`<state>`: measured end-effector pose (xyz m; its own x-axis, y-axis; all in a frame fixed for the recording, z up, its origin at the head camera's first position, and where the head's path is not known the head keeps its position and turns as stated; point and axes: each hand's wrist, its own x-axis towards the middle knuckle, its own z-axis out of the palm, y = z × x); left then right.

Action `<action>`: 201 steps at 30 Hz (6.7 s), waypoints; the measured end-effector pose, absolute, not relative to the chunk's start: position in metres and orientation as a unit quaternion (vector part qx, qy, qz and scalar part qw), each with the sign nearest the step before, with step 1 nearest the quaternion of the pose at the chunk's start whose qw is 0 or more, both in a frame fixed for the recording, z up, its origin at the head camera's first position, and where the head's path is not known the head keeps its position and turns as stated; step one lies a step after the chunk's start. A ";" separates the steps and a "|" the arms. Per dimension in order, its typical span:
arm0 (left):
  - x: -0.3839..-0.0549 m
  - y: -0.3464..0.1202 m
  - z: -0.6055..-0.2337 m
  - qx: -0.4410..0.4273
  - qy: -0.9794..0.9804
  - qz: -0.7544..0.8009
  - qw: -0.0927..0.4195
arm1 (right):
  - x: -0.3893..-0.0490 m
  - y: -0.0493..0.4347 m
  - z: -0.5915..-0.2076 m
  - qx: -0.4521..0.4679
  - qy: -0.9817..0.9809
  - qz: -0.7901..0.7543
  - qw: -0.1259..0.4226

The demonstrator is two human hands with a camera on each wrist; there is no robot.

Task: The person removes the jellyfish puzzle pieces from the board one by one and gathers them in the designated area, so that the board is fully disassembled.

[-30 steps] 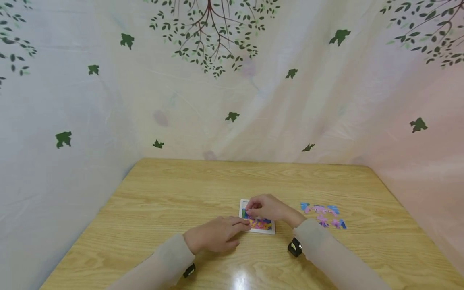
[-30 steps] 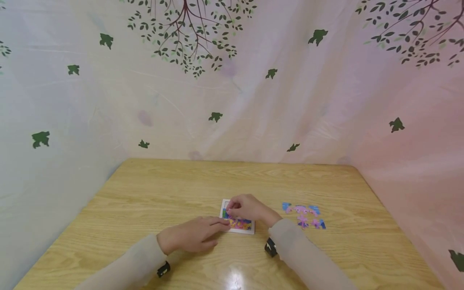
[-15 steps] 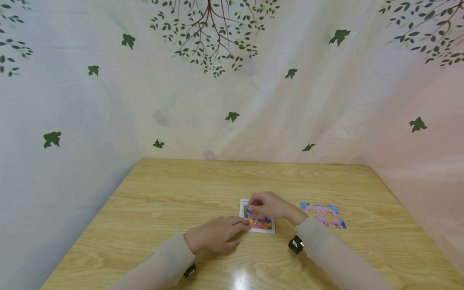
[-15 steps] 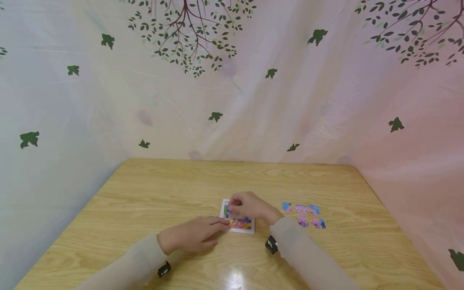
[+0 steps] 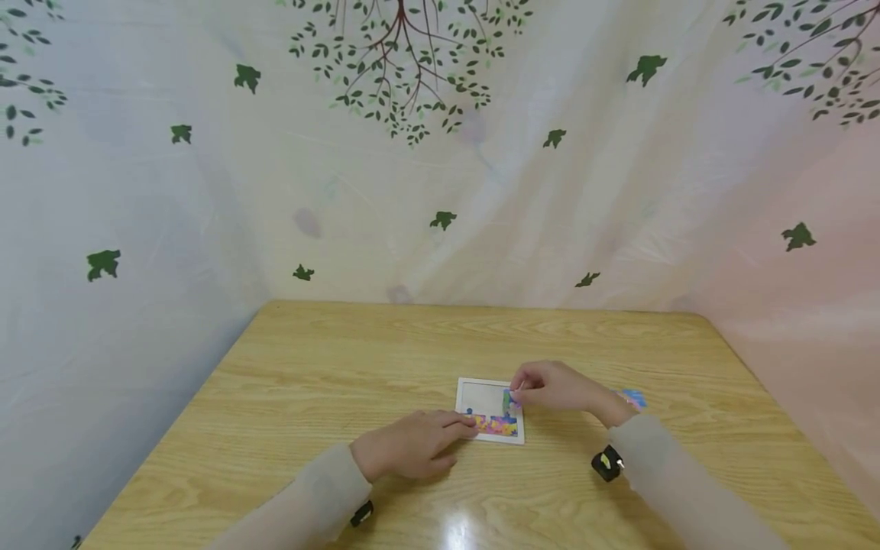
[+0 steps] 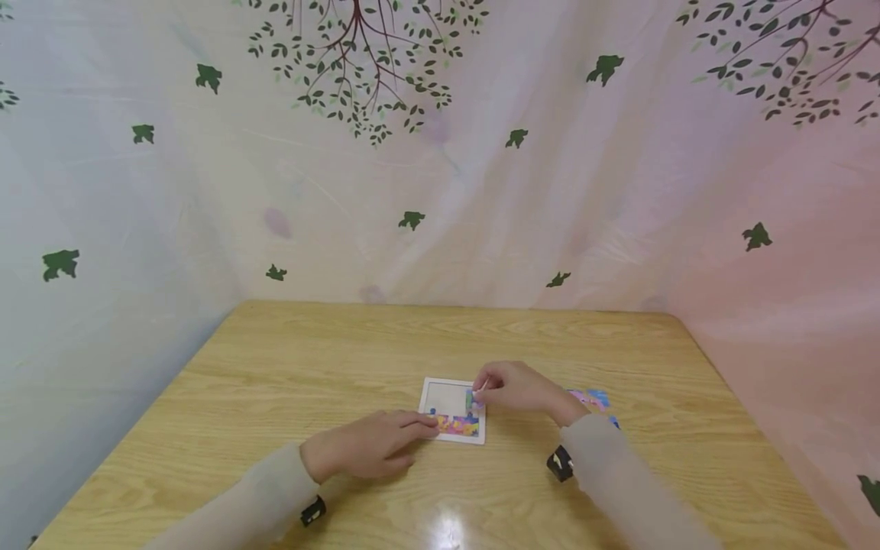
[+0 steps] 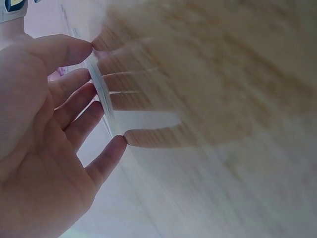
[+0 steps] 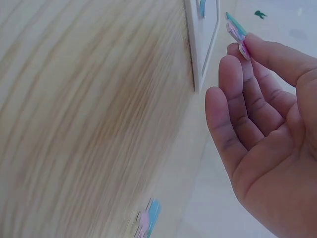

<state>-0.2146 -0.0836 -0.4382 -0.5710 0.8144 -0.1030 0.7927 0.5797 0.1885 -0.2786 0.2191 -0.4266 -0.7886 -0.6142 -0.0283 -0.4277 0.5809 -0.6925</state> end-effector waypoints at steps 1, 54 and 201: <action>-0.215 -0.083 -0.438 0.456 0.884 0.061 0.089 | -0.278 0.225 -0.427 -0.294 0.879 -0.350 0.135; -0.214 -0.084 -0.437 0.458 0.882 0.064 0.088 | -0.252 0.316 -0.438 -0.235 0.911 -0.318 0.120; -0.220 -0.070 -0.445 0.476 0.877 0.049 0.048 | -0.204 0.395 -0.449 -0.274 0.878 -0.373 0.119</action>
